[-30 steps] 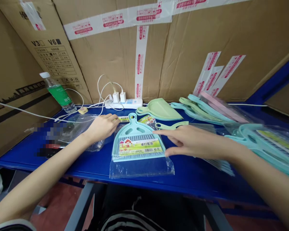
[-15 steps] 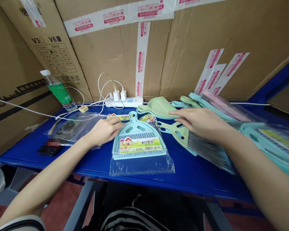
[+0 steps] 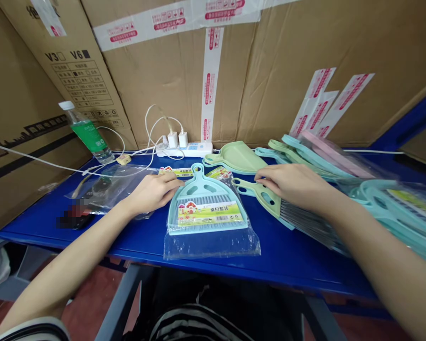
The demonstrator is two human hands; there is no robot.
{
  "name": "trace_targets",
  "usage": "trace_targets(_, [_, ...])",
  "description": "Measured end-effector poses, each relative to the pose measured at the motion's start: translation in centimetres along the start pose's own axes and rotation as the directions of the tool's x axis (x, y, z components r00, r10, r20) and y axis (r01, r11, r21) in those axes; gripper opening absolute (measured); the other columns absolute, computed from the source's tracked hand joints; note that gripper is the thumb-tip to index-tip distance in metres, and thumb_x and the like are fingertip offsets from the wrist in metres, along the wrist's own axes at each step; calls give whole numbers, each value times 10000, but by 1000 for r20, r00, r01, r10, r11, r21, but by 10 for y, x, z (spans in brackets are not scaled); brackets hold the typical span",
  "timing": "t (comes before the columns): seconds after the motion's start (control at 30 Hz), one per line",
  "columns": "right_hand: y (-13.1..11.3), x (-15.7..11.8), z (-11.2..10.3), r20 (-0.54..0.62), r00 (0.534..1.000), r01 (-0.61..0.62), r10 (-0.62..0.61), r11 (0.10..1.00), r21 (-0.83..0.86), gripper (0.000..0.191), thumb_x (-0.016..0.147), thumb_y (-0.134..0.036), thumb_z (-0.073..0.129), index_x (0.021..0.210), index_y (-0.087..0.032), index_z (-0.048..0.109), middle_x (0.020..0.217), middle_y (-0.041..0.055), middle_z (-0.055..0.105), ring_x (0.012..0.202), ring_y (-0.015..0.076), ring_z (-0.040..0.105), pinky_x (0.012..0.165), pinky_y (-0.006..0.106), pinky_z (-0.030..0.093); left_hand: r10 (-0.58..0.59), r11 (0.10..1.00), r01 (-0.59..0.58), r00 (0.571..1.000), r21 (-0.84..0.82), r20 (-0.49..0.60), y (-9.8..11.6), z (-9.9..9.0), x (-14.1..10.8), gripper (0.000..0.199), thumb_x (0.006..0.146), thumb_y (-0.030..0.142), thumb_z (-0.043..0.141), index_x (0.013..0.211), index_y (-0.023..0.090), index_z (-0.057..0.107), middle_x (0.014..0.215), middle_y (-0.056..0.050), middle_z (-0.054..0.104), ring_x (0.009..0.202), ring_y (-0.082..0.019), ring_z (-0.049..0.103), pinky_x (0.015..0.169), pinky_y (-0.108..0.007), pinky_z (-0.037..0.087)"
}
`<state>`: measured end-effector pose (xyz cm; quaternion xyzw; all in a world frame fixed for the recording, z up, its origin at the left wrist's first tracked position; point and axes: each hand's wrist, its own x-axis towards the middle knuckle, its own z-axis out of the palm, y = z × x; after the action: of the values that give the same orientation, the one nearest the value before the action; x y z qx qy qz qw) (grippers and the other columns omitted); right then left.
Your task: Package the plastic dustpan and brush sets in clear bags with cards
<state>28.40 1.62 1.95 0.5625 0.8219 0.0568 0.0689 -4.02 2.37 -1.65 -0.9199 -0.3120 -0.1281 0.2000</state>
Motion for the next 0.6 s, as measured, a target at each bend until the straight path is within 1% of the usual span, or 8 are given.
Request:
trace_targets(0.1, [0, 1, 2, -9, 1000, -18, 18, 1000, 21, 357, 988, -130, 386, 1146, -185, 701, 1238, 73, 707, 1101, 298, 660, 837, 376, 485, -1, 1000, 1, 1000, -2, 1, 0, 0, 0, 370, 1002, 224, 316, 1081, 175, 674, 887, -54, 708, 723, -171, 676, 583, -280, 492])
trace_targets(0.2, [-2, 4, 3, -20, 999, -40, 41, 997, 60, 362, 970, -138, 429, 1201, -210, 698, 1224, 80, 714, 1096, 310, 669, 862, 392, 507, -16, 1000, 16, 1000, -13, 14, 0, 0, 0, 359, 1002, 229, 327, 1084, 188, 674, 915, -53, 715, 744, -169, 681, 602, -276, 501])
trace_targets(0.3, [-3, 6, 3, -10, 999, -47, 48, 996, 77, 367, 967, -152, 436, 1215, -219, 699, 1199, 84, 725, 1083, 318, 677, 862, 401, 516, -25, 999, 26, 999, -23, 25, 0, 0, 0, 350, 999, 229, 340, 1088, 195, 676, 934, -51, 719, 759, -165, 684, 621, -272, 509])
trace_targets(0.4, [-4, 4, 1, 10, 999, -50, 49, 998, 45, 375, 979, -163, 416, 1233, -214, 687, 1188, 88, 730, 1075, 310, 681, 850, 392, 511, -31, 999, 32, 999, -27, 36, 0, 0, 0, 356, 1002, 239, 338, 1097, 195, 678, 926, -52, 718, 770, -163, 685, 636, -267, 515])
trace_targets(0.5, [-5, 1, -2, 16, 999, -31, 31, 1000, -1, 378, 996, -187, 389, 1238, -189, 680, 1164, 111, 736, 1053, 311, 690, 812, 379, 508, -30, 999, 31, 999, -27, 38, 0, 0, 0, 363, 1002, 237, 331, 1097, 189, 679, 915, -53, 717, 775, -165, 685, 639, -267, 517])
trace_targets(0.6, [-5, -1, -5, 25, 1000, -13, 13, 1000, -8, 388, 1005, -196, 369, 1240, -164, 676, 1134, 130, 743, 1034, 319, 694, 793, 381, 504, -24, 999, 25, 999, -29, 35, 0, 0, 0, 365, 998, 222, 328, 1088, 184, 680, 917, -56, 722, 764, -168, 687, 634, -273, 516])
